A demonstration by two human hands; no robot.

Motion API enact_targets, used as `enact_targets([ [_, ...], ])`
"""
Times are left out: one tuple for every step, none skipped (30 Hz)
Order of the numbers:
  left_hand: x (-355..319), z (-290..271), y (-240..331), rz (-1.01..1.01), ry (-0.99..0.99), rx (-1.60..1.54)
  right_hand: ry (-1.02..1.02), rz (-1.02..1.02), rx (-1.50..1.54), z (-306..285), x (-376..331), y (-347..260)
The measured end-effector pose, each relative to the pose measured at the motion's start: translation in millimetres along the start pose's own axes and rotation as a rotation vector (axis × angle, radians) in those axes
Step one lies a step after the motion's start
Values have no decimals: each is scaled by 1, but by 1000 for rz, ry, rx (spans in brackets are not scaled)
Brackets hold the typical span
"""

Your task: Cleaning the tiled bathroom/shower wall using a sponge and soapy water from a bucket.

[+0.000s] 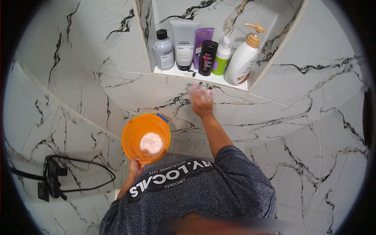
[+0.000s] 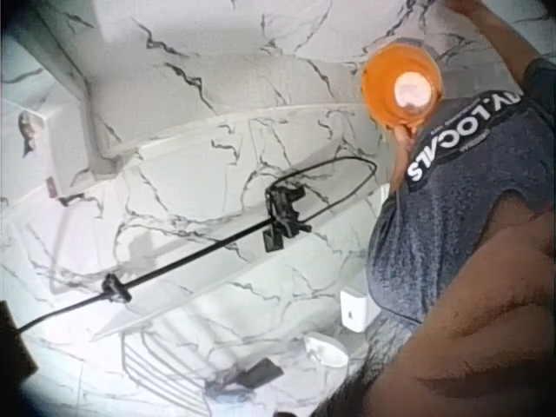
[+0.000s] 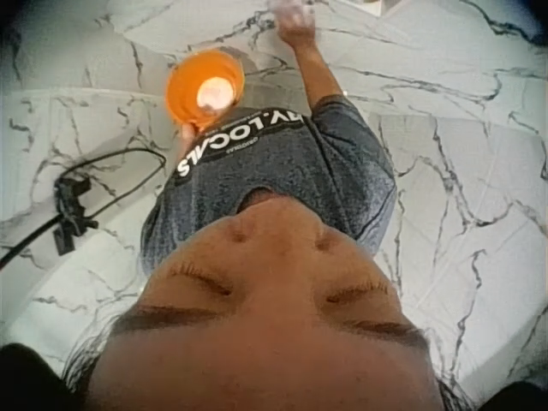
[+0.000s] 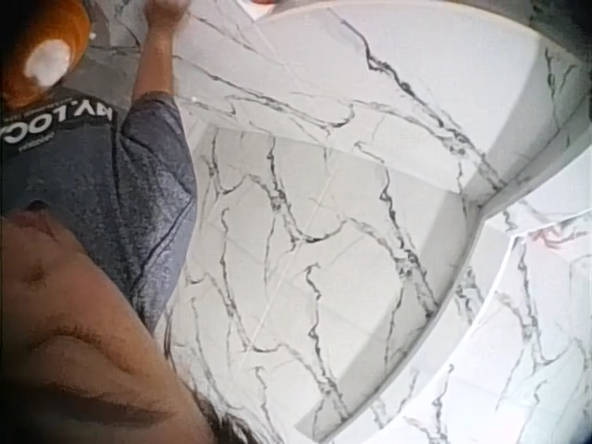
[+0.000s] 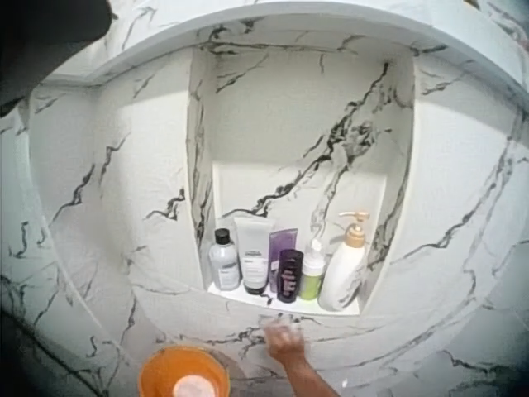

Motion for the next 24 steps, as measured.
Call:
enact_targets([
  [-3, 4, -2, 13, -24, 1, 79, -265, -124, -5, -5, -10],
  [-10, 13, -3, 15, -10, -24, 162, -532, -241, -9, -16, -21],
  [-17, 20, -2, 73, 41, -33, -224, -193, -29, -4, -22, 10],
  [-27, 18, -5, 132, 98, -48, -611, 146, 178, -3, -42, 41],
  [-16, -3, -12, 149, 32, -44, -615, 215, 25, -22, -51, 60],
  [-18, 3, -15, 147, 35, -67, -604, 298, -148, -34, -53, 82],
  [-28, 14, -11, 129, 65, -94, -607, 283, -152, -24, -54, 89],
  [-37, 19, -12, 111, 99, -123, -152, 256, -96, -31, -47, 91],
  [-32, 10, -15, 124, 103, -127, 301, 220, -29, -41, -48, 95],
  [-34, 7, -18, 125, 115, -150, 166, 185, 22, -24, -39, 77],
  [-34, 7, -17, 168, 109, -129, 33, 150, 66, -12, -24, 44],
  [-35, 7, -15, 213, 105, -110, -35, -24, 193, -11, 3, -3],
  [-36, 5, -17, 202, 97, -136, -103, -203, 320, -12, 21, -40],
  [-36, 6, -18, 203, 102, -160, -108, -226, 328, -7, 23, -47],
  [-37, 7, -17, 220, 105, -160, -49, -437, 141, -7, 22, -59],
  [-41, 6, -17, 242, 117, -162, 18, -645, -35, -4, 17, -73],
  [-45, 1, -18, 241, 129, -179, -225, -556, 108, -7, 17, -59],
  [-44, -6, -23, 249, 144, -206, -301, -456, 114, -12, 7, -34],
  [-43, -16, -28, 280, 176, -230, -378, -355, 119, -15, -10, -3],
  [-41, -24, -30, 307, 201, -248, -229, -428, -23, -27, -29, 33],
  [-40, -25, -29, 312, 204, -261, -74, -490, -170, -33, -44, 61],
  [-41, -25, -30, 323, 200, -277, -72, -498, -168, -31, -54, 73],
  [-43, -26, -33, 332, 200, -294, -24, -419, -221, -33, -59, 85],
  [-45, -26, -34, 331, 205, -304, 23, -341, -272, -31, -63, 94],
])
Point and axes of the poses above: each hand's wrist, its own x-axis towards the middle knuckle, its own z-axis out of the palm, y = z × x, the point moved 5 cm from there along x, towards the middle knuckle, and after that the axes turned 2 degrees about y, right-handed, at the moved point
